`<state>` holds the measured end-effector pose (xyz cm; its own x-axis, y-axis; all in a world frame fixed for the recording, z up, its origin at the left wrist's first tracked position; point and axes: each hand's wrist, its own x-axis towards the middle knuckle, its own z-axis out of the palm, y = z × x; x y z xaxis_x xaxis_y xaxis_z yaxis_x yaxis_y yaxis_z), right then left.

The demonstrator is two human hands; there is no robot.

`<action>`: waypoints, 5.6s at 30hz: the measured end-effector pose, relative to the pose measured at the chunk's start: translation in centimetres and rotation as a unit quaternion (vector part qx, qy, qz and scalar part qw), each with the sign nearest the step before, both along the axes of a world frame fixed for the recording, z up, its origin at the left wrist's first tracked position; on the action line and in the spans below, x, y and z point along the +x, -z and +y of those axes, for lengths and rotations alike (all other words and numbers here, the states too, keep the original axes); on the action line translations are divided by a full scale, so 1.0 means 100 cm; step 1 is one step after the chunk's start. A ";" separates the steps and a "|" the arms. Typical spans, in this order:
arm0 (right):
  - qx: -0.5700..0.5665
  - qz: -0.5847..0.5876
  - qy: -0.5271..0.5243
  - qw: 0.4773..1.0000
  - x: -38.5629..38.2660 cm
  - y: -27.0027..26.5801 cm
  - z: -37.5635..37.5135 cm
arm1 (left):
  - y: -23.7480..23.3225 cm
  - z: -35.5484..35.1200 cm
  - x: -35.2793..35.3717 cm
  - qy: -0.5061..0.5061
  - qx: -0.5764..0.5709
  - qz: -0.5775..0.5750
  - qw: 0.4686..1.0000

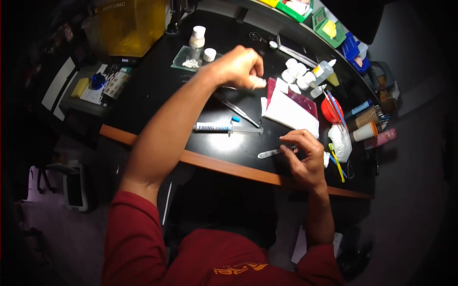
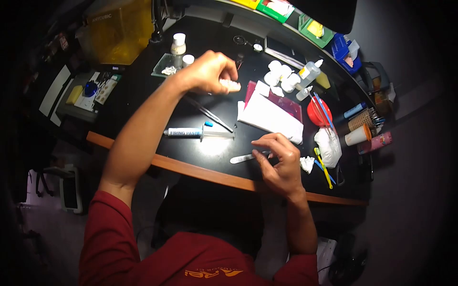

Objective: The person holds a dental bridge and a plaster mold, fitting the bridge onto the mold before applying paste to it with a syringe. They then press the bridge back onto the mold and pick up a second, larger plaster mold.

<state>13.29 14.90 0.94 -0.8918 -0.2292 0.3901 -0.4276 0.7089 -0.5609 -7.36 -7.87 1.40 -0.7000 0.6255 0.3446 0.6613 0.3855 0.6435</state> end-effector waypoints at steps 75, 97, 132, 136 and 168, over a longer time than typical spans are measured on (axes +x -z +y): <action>-0.309 -0.006 -0.011 0.951 -0.115 0.020 0.003 | -0.030 -0.018 0.069 -0.018 -0.146 -0.082 0.986; 0.092 0.031 0.037 0.995 -0.090 0.030 -0.030 | -0.022 -0.041 0.074 -0.035 -0.131 -0.037 0.990; -0.118 0.165 -0.229 0.952 -0.035 0.009 -0.077 | 0.058 -0.089 0.191 -0.161 0.587 -0.237 0.757; -0.120 0.166 -0.227 0.952 -0.034 0.009 -0.077 | 0.058 -0.087 0.192 -0.178 0.583 -0.232 0.758; -0.281 -0.453 -0.235 0.813 -0.043 0.006 -0.059 | 0.031 -0.091 0.207 -0.169 0.244 0.044 0.954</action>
